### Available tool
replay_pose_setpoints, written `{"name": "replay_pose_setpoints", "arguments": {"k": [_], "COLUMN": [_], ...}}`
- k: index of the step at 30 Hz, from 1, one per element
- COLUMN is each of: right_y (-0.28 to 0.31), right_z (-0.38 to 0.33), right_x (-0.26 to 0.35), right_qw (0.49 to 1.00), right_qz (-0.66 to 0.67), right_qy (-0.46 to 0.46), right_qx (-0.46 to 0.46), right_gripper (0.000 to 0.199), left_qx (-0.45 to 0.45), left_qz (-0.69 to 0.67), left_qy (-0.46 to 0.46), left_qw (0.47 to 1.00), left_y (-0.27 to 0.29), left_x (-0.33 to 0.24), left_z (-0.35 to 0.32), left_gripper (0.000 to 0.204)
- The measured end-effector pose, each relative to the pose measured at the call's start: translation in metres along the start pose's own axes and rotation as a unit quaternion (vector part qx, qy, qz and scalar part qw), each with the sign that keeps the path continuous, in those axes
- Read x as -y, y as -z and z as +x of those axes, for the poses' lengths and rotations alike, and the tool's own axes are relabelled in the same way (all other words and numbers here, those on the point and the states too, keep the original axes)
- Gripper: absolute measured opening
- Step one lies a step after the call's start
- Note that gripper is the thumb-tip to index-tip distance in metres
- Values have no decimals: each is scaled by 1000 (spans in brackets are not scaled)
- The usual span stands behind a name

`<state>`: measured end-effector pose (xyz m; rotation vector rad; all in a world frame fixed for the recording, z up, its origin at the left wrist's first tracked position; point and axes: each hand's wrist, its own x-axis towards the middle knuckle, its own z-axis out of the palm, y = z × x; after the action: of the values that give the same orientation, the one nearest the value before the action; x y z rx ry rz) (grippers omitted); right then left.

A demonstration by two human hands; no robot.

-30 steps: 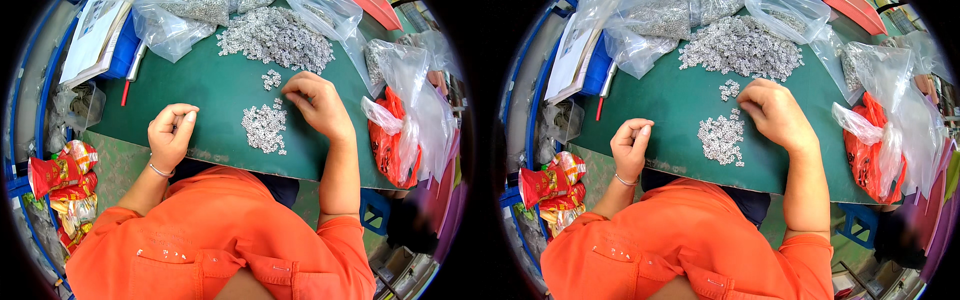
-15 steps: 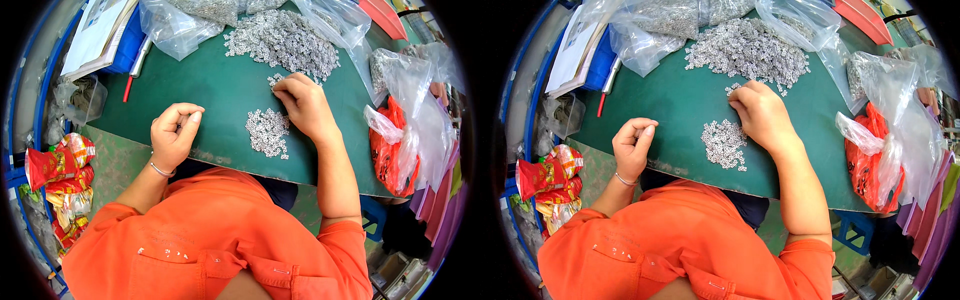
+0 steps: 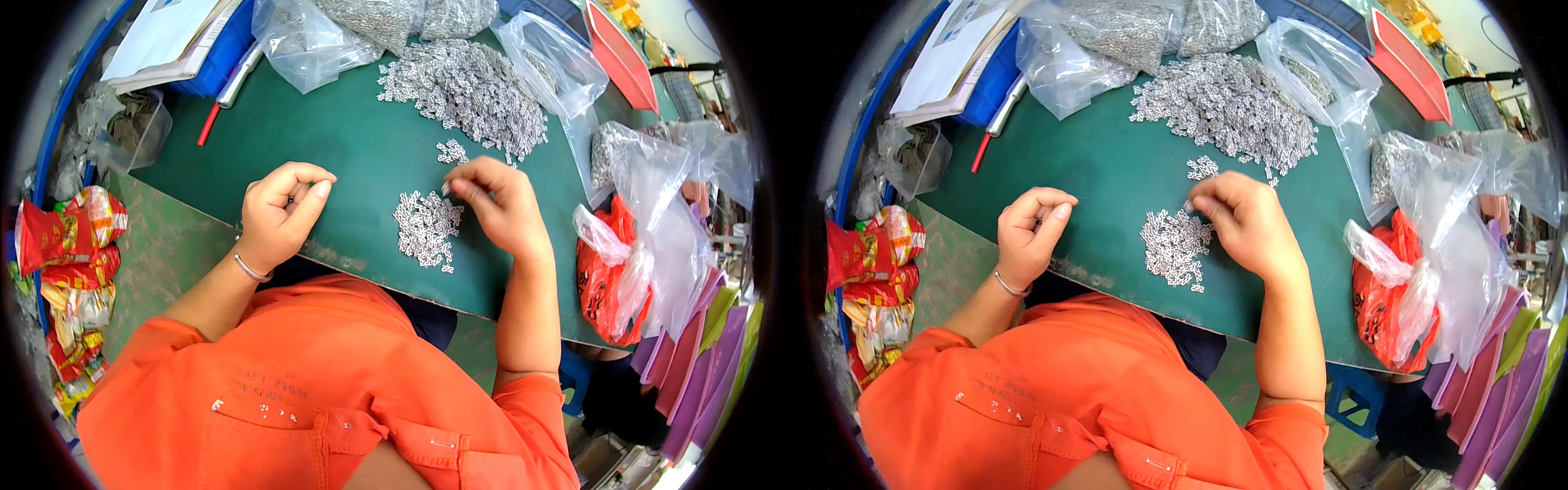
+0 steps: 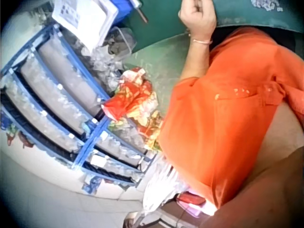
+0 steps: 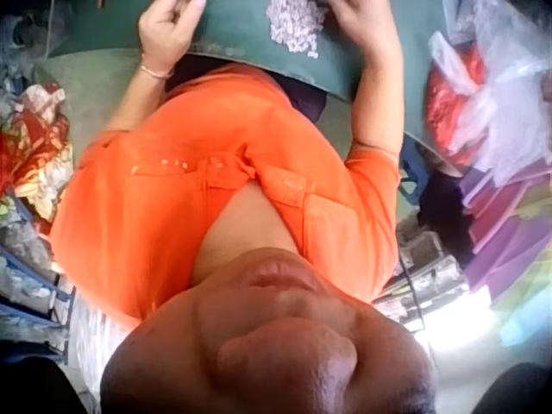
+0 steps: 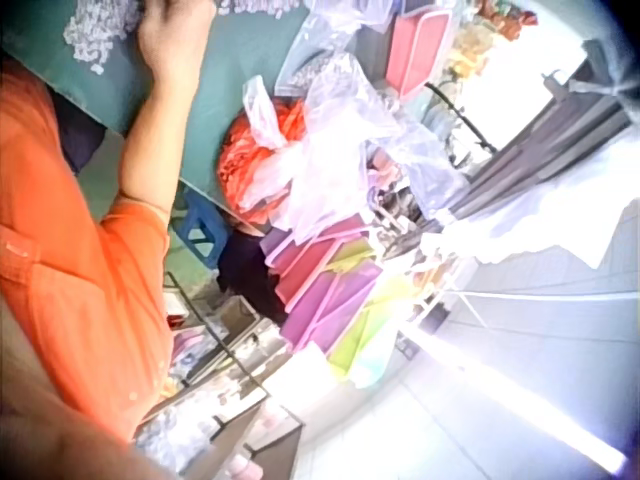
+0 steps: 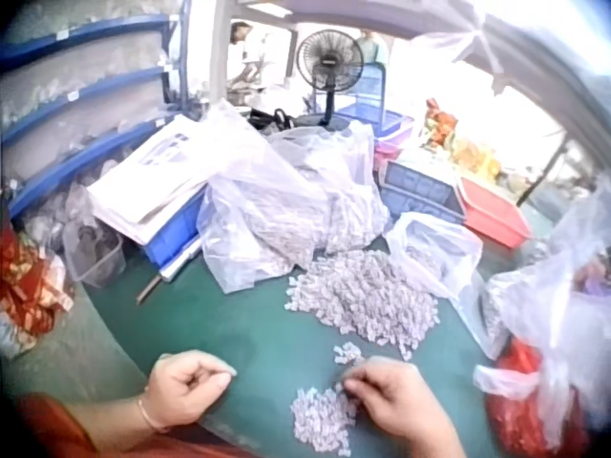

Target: The person sorts small metal components on a table by hand, picking them from a pile and grouping them together before putting them into a plastic bag.

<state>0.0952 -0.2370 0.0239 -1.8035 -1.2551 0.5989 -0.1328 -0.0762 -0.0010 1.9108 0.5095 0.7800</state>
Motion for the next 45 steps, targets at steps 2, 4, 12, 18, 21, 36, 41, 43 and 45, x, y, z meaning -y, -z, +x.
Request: {"name": "replay_pose_setpoints", "arguments": {"k": [2,4,12,18,21,36,41,43,45], "right_y": [1,-4,8,-12,-16,-11,0,-1,0], "right_z": [9,20,14,34,40,25,32,32,31], "right_x": [8,11,9,-8,-10,10,-16,-19,-21], "right_qw": [990,967,994,956,939,982,967,967,969], "right_qz": [-125,-224,-72,-224,-284,-9,-175,-205,-194], "right_qy": [62,115,68,150,158,169,35,-3,-17], "right_qx": [-18,-38,35,-114,-113,-86,-181,-152,-152], "right_gripper": [10,12,9,9,9,9,7,7,8], "left_qx": [2,-2,-2,10,6,150,229,184,192], "left_qz": [-6,-1,-7,-6,-10,-561,-660,-577,-547], "left_qy": [-1,5,1,12,13,479,441,465,426], "left_qw": [1000,1000,1000,1000,1000,658,564,646,695], "left_y": [-1,1,2,2,2,-47,-62,-58,-54], "left_x": [1,1,0,0,1,-33,-14,-22,-19], "left_z": [0,-2,0,0,0,48,64,80,90], "left_gripper": [5,5,5,5,5,35,24,20,20]}}
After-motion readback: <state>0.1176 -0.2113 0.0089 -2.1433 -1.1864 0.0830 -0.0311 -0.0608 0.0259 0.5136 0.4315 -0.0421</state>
